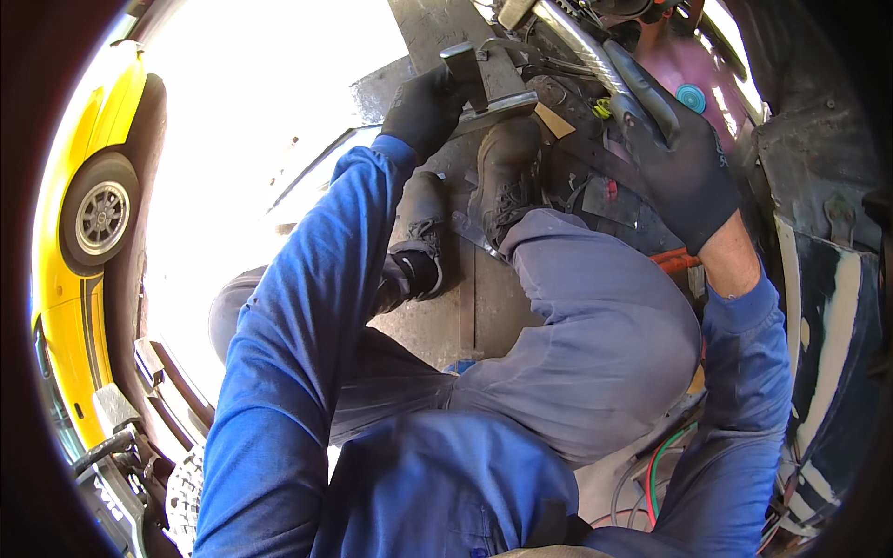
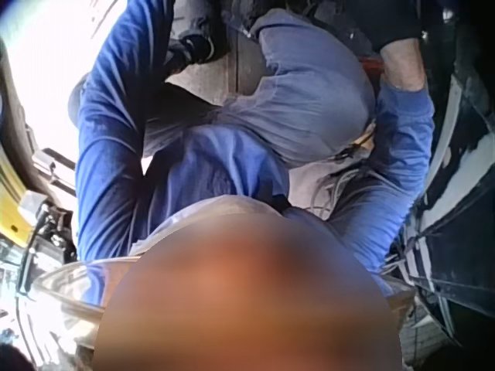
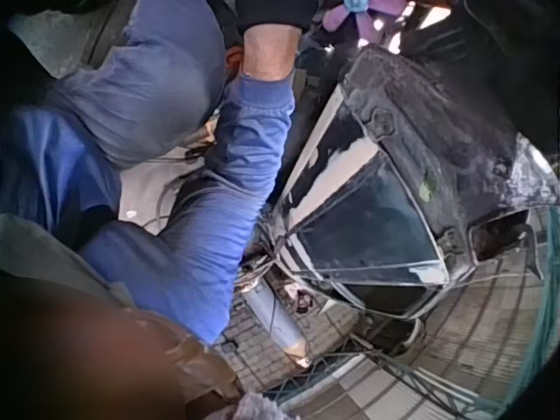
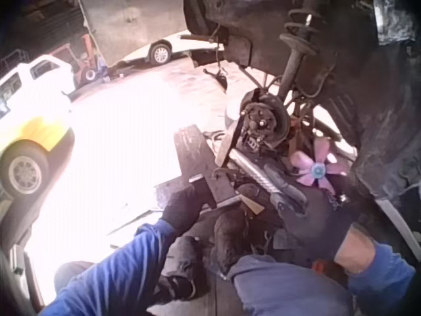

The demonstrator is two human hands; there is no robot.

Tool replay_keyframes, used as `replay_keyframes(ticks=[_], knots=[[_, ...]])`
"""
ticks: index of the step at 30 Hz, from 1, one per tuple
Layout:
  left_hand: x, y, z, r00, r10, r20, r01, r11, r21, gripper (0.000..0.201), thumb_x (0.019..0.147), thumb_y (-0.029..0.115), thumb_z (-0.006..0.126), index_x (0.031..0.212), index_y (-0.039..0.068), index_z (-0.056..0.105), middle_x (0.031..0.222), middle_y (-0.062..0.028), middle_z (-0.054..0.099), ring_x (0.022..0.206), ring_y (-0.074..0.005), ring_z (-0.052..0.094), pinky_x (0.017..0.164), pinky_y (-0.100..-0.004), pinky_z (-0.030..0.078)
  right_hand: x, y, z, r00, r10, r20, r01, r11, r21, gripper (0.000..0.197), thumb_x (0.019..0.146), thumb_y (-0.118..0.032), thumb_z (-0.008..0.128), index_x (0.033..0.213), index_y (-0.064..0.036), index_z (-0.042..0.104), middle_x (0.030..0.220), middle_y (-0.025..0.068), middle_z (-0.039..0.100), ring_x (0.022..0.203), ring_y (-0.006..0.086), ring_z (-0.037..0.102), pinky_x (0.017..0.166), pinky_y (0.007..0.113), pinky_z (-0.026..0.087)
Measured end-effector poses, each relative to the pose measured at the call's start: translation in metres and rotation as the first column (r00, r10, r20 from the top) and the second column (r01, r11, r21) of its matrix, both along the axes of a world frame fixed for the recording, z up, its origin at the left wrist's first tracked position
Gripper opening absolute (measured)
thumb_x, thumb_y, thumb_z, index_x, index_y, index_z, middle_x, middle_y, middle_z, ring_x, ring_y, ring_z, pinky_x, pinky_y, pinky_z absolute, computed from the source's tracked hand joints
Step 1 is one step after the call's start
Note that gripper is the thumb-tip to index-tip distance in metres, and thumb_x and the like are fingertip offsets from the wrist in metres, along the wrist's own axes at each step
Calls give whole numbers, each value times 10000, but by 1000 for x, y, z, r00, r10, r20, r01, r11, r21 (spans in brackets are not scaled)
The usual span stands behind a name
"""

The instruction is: The person sits under a vehicle and uses a hammer and metal bar to adjust or remove a metal component near the engine. They repeatedly position the bar and strike it with the hammer to loosen or shift the part.

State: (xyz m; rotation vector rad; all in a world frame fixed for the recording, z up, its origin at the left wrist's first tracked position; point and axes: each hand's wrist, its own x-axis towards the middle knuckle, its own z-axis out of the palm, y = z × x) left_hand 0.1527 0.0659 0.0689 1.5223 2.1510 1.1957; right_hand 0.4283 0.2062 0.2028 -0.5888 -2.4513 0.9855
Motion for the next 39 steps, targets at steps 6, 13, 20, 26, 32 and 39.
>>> replay_keyframes(ticks=[6,13,20,26,32,39], knots=[[14,-11,2,931,91,353,-116,992,50,237,997,184,701,1159,10,706,1112,-103,778,1028,-174,713,913,-341,534,12,-8,3,992,-66,108,80,988,-133,449,1003,-132,621,1428,10,588,1167,163,743,1029,150,684,951,311,526],[21,-9,2,947,88,309,-105,994,38,205,993,85,647,1181,18,693,1106,-100,782,1012,-156,709,905,-329,534,23,0,-7,997,-46,61,52,993,-102,406,1008,-126,627,1395,-5,627,1034,98,753,906,109,668,861,283,541],[18,1,-4,985,69,158,-73,997,22,243,993,116,608,1218,53,676,1095,-141,771,1018,-261,729,899,-387,549,5,-20,58,995,-84,-56,87,995,56,365,1012,-112,630,1365,-26,663,930,45,711,802,56,641,715,236,532],[15,8,1,995,20,98,-18,1000,-19,272,996,194,600,1223,63,671,1092,-189,748,1048,-376,710,914,-433,547,0,-25,74,950,53,-306,113,858,501,337,997,-144,641,1313,-34,682,928,73,748,788,177,719,728,307,573],[5,15,8,995,31,-90,-36,998,-56,267,1010,225,576,1181,49,684,1078,-205,743,1026,-395,710,881,-438,549,2,-12,9,993,18,116,-26,997,71,385,975,-205,647,1288,18,667,1028,276,725,966,344,738,874,418,559],[5,8,2,994,108,25,-106,991,-76,240,985,168,638,1180,39,689,1097,-172,767,1023,-302,737,910,-400,543,8,2,7,992,-50,118,48,999,23,437,996,-204,630,1364,34,618,1087,195,759,998,281,734,919,367,556]])
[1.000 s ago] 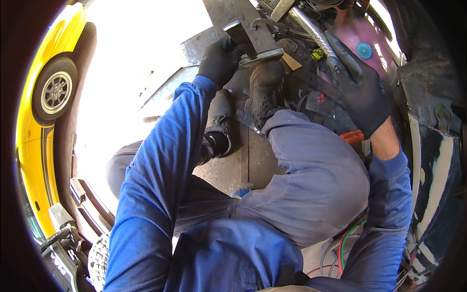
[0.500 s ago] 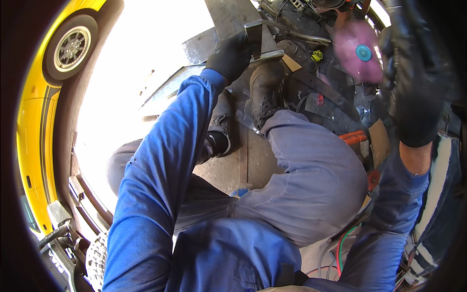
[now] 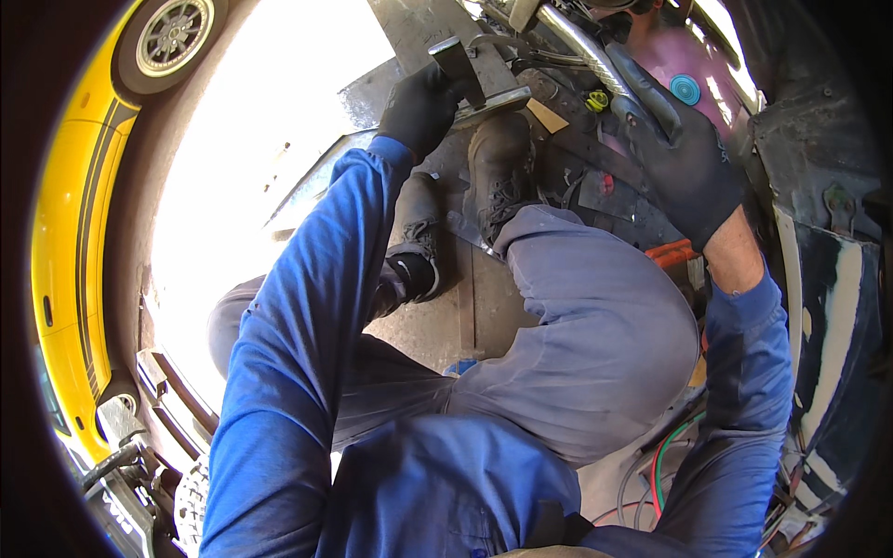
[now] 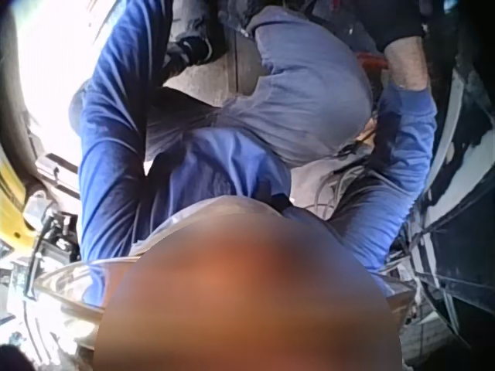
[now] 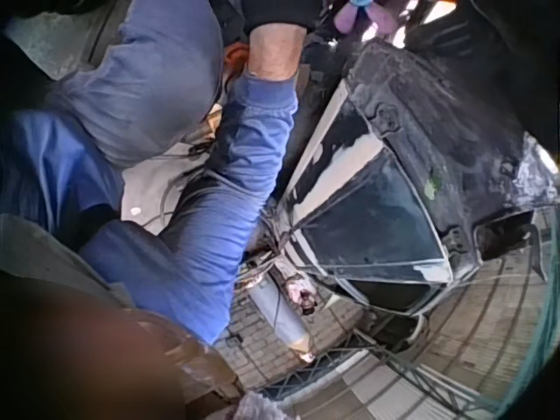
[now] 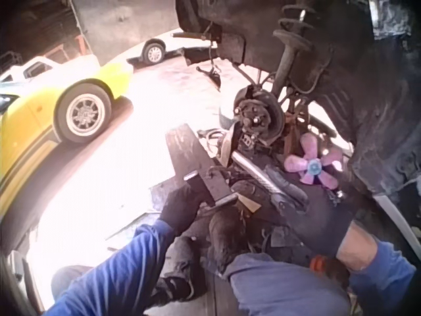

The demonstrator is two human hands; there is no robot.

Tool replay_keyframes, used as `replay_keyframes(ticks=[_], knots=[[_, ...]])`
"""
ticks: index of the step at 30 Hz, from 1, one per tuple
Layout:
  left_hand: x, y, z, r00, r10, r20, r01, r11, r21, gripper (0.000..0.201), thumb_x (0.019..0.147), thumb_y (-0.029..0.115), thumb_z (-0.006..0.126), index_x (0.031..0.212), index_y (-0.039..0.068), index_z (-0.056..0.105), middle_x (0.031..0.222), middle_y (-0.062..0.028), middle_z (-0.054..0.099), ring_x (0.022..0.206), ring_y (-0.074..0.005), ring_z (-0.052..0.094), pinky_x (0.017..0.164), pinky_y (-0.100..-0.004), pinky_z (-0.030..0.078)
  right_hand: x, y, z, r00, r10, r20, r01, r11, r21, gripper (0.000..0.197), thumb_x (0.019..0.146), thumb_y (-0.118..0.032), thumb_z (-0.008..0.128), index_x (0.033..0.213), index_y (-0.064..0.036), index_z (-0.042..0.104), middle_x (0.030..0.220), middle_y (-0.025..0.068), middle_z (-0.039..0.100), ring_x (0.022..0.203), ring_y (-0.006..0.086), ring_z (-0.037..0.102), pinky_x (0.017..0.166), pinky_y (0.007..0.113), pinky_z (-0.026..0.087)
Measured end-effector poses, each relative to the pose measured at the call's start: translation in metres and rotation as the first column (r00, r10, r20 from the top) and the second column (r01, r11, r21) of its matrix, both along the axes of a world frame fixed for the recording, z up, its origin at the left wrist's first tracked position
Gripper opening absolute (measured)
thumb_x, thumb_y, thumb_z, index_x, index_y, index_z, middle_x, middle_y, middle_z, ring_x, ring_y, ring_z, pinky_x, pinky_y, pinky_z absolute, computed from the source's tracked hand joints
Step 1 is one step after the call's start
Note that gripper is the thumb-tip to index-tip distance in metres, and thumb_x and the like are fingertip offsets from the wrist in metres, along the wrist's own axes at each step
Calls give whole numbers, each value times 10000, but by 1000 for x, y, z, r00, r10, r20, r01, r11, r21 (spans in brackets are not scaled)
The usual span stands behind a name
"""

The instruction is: The person sits under a vehicle and uses a hammer and metal bar to adjust or remove a metal component near the engine. They repeatedly position the bar and strike it with the hammer to loosen or shift the part.

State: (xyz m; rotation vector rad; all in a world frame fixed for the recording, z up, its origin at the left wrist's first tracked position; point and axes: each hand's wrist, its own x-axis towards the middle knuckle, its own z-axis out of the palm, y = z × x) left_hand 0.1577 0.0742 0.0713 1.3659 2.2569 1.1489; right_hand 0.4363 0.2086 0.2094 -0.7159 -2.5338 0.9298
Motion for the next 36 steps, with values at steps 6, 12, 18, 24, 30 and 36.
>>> replay_keyframes(ticks=[6,12,18,24,30,36], knots=[[6,-6,-1,989,52,137,-54,999,10,219,972,101,647,1173,29,698,1117,-131,778,1043,-221,730,925,-361,540,0,44,-80,995,-64,77,74,988,-134,435,995,-254,652,1376,-45,632,1002,165,739,914,281,712,848,388,545],[7,-5,-1,983,2,185,-16,997,77,220,969,78,637,1177,47,701,1096,-135,779,1041,-240,736,926,-370,543,-45,69,-142,979,-122,166,122,993,10,465,940,-409,712,1231,-46,713,1029,215,744,931,387,707,871,443,534],[-3,-1,-9,999,11,38,-10,999,-40,208,974,108,647,1168,59,704,1071,-146,775,1035,-285,739,897,-389,556,-101,80,-172,974,-15,224,-3,997,80,521,891,-472,754,1181,-39,733,1120,219,740,1048,407,693,904,456,539],[-5,-4,-16,977,-45,211,18,992,127,197,980,131,670,1129,15,724,1046,-125,784,973,-215,744,851,-365,557,-112,76,-166,969,38,242,-20,997,-76,523,893,-484,757,1127,-16,735,1030,187,756,938,344,693,888,419,528],[-15,-10,-10,980,13,198,-4,999,-48,212,993,157,691,1144,10,722,1053,-115,788,979,-202,743,874,-353,556,-121,81,-178,920,17,392,33,992,-121,637,882,-537,739,1207,7,679,1170,240,720,1090,370,679,976,431,510],[-13,-15,-10,947,-39,318,-1,992,127,233,992,178,727,1150,7,720,1061,-105,790,986,-197,742,895,-341,553,-124,74,-196,870,-125,477,124,992,35,829,879,-637,665,1385,11,562,1390,275,615,1300,426,590,1090,466,467]])
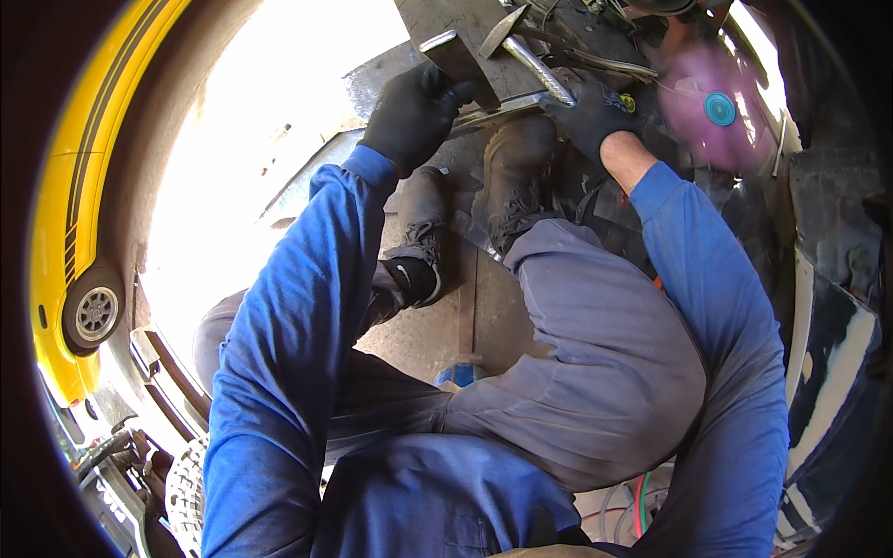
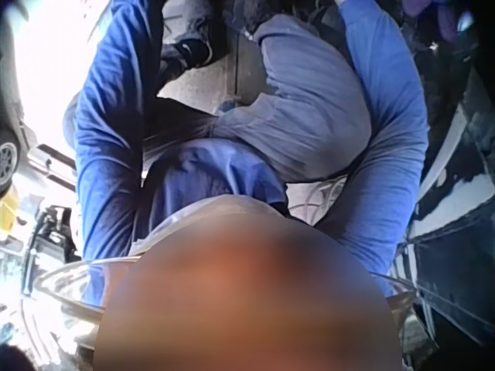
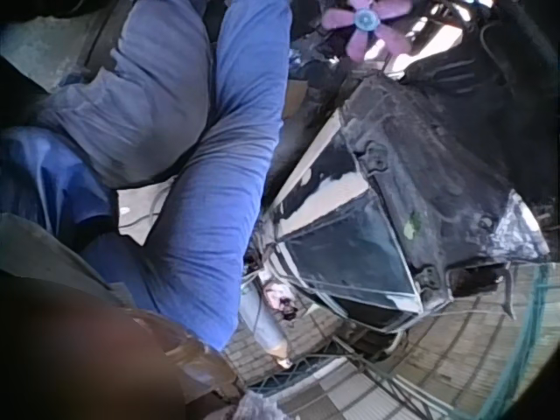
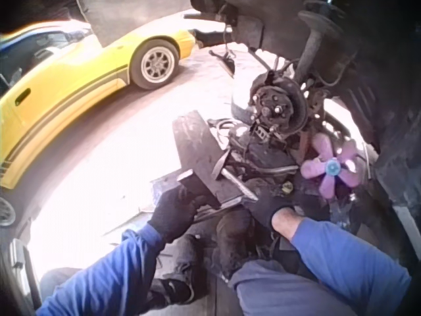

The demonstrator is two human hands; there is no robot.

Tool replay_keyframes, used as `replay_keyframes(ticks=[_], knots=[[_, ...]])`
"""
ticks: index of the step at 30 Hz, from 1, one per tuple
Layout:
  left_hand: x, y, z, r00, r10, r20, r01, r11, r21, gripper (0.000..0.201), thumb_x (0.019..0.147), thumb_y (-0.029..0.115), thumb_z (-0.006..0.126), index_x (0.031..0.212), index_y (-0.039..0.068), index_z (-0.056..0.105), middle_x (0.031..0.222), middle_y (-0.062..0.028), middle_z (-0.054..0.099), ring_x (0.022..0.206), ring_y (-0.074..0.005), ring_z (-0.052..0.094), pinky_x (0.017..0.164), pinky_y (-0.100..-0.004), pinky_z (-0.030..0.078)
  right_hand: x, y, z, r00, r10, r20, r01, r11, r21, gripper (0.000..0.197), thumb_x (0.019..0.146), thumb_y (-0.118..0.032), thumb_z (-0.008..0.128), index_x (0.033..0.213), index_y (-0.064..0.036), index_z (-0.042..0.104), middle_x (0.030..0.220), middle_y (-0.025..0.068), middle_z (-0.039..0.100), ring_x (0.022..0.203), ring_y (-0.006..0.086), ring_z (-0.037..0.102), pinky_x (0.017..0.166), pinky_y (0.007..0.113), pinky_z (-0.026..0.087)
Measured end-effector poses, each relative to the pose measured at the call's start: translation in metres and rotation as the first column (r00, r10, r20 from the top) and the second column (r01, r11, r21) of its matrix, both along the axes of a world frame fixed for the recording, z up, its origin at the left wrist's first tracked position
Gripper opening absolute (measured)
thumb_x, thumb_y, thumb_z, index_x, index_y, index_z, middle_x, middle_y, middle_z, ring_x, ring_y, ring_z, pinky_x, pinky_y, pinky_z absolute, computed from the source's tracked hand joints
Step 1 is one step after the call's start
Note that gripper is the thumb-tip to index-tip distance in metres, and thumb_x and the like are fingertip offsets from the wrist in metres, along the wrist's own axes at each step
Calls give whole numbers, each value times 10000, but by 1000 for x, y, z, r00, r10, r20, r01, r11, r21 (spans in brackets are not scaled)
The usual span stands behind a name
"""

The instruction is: The person sits under a vehicle and uses a hammer and metal bar to adjust or remove a metal component near the engine. They repeatedly position the bar and strike it with the hammer to loosen or shift the part.

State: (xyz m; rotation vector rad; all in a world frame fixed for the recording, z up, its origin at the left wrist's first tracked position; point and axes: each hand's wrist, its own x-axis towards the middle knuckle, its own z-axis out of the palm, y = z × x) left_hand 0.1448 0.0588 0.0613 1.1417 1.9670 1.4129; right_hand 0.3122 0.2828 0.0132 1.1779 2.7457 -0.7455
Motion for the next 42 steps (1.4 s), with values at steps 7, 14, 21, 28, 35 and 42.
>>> replay_keyframes(ticks=[7,14,21,28,35,42], knots=[[3,2,-7,996,64,-60,-67,997,-37,214,980,123,702,1158,5,719,1069,-100,788,993,-169,727,869,-346,546,1,-9,10,998,-46,36,49,995,-90,869,884,-659,643,1405,30,549,1385,284,616,1300,417,592,1083,461,471],[8,7,-9,999,52,1,-52,998,47,208,980,130,695,1159,22,704,1041,-102,779,962,-174,720,862,-353,547,8,-10,11,998,-60,3,60,996,-68,915,864,-686,652,1419,33,537,1379,280,623,1295,416,597,1077,462,473],[14,15,4,968,-2,-252,4,1000,8,203,974,134,675,1150,40,714,1037,-149,775,937,-253,738,836,-382,562,40,-16,84,963,79,-258,-123,980,-160,556,997,-443,614,1403,-62,598,1061,194,718,908,275,692,805,418,539],[11,21,11,961,-70,-269,33,990,-138,237,1000,159,626,1207,57,682,1082,-163,764,1006,-315,732,866,-405,558,103,-73,195,754,-140,-642,-172,901,-399,486,1045,-94,577,1527,-61,524,925,15,634,741,27,510,696,209,475],[11,21,9,962,-67,-263,34,991,-128,241,1005,223,648,1187,71,690,1056,-195,752,1019,-388,717,865,-429,563,109,-96,192,808,170,-564,-207,978,-1,420,1024,-89,603,1441,-37,606,938,94,715,774,79,590,690,289,508],[14,25,3,943,-31,-331,-2,995,-100,342,1033,358,551,1177,77,681,1031,-253,714,1003,-475,672,856,-504,545,102,-103,258,926,54,-373,-78,996,-47,370,1054,-109,560,1409,-22,622,1035,63,718,821,87,643,715,262,521]])
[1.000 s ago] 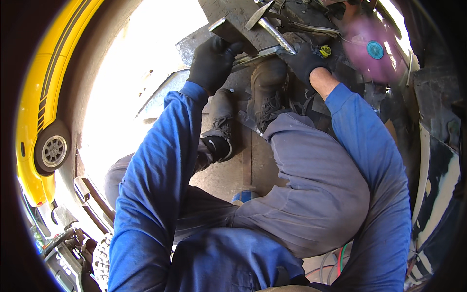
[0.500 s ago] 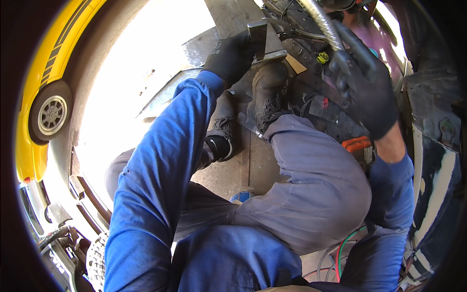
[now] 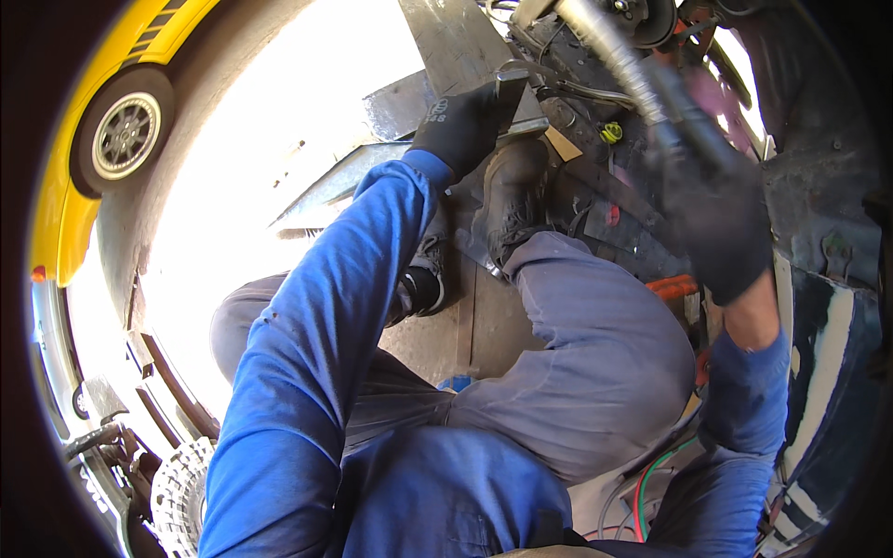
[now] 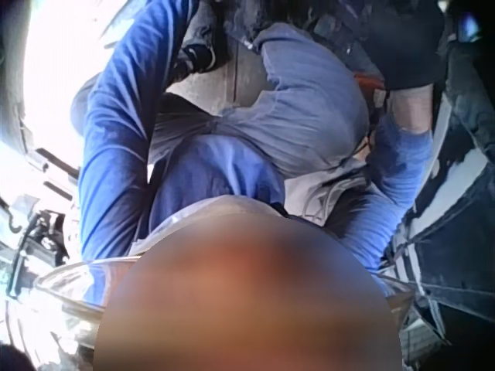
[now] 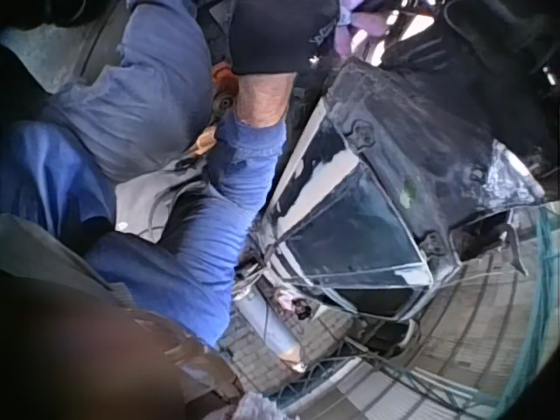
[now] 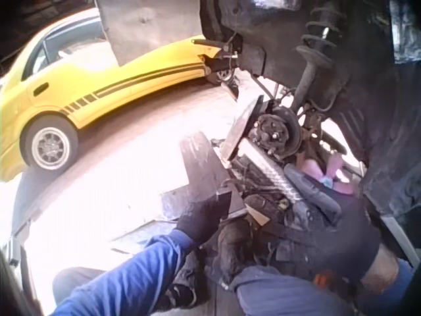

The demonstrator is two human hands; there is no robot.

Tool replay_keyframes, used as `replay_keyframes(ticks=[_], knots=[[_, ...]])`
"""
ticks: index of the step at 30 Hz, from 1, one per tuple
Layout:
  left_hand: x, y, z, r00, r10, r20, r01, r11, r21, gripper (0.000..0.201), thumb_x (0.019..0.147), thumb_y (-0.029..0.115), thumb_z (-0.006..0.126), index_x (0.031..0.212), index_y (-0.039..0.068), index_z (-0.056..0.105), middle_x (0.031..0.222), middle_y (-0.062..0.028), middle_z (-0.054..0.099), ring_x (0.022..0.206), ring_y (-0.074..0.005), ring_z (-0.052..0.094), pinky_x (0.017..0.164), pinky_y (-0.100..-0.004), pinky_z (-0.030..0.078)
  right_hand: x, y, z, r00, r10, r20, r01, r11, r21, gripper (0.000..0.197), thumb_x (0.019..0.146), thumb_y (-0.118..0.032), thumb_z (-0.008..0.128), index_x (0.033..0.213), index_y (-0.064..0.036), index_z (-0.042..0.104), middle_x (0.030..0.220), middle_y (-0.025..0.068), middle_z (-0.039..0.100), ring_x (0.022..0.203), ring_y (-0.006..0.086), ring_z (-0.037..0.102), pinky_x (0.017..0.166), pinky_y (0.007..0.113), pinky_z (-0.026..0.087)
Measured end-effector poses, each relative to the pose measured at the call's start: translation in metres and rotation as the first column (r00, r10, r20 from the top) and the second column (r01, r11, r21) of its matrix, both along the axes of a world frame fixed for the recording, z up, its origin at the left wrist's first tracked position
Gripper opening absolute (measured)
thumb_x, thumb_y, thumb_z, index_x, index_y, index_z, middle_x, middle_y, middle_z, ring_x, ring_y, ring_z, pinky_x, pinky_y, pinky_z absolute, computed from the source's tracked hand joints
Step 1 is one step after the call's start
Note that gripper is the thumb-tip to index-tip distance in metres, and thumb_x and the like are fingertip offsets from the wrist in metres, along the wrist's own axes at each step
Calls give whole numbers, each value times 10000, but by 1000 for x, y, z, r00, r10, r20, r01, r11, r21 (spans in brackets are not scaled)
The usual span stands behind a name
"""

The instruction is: The person sits under a vehicle and uses a hammer and metal bar to adjust or remove a metal component near the engine. They repeatedly position the bar and strike it with the hammer to loosen or shift the part.

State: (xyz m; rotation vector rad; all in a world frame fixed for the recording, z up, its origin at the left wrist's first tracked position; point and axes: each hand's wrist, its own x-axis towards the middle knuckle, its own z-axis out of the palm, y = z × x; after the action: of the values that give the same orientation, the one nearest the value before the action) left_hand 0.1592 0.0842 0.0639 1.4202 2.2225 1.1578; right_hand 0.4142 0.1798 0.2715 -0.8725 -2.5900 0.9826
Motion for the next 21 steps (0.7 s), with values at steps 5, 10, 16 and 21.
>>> replay_keyframes(ticks=[5,10,16,21], knots=[[0,0,1,999,-29,-24,30,999,35,416,1057,425,493,1199,76,671,1042,-251,717,1019,-479,671,870,-512,539,3,2,-10,831,45,-554,74,979,190,418,1040,-96,561,1454,-56,595,1017,80,738,782,122,665,645,294,526],[-8,1,6,997,-29,-73,28,1000,-11,323,1033,320,545,1202,77,674,1096,-226,732,1059,-443,686,893,-476,542,13,12,-57,982,183,47,-188,958,216,403,1002,-186,618,1371,-25,634,946,233,677,761,254,677,727,359,539],[-5,-8,1,998,54,33,-54,999,-1,273,957,137,583,1205,69,674,1100,-214,739,1086,-404,696,923,-443,543,12,10,-55,960,26,-277,-49,996,-78,367,996,-132,619,1330,19,648,884,108,729,685,156,635,670,368,534],[-5,-6,-11,988,38,152,-54,993,103,263,951,90,603,1202,61,677,1103,-188,749,1070,-359,711,923,-420,546,17,12,-54,992,-46,-114,39,997,-64,379,1003,-93,605,1367,6,642,904,55,717,729,98,634,684,302,536]])
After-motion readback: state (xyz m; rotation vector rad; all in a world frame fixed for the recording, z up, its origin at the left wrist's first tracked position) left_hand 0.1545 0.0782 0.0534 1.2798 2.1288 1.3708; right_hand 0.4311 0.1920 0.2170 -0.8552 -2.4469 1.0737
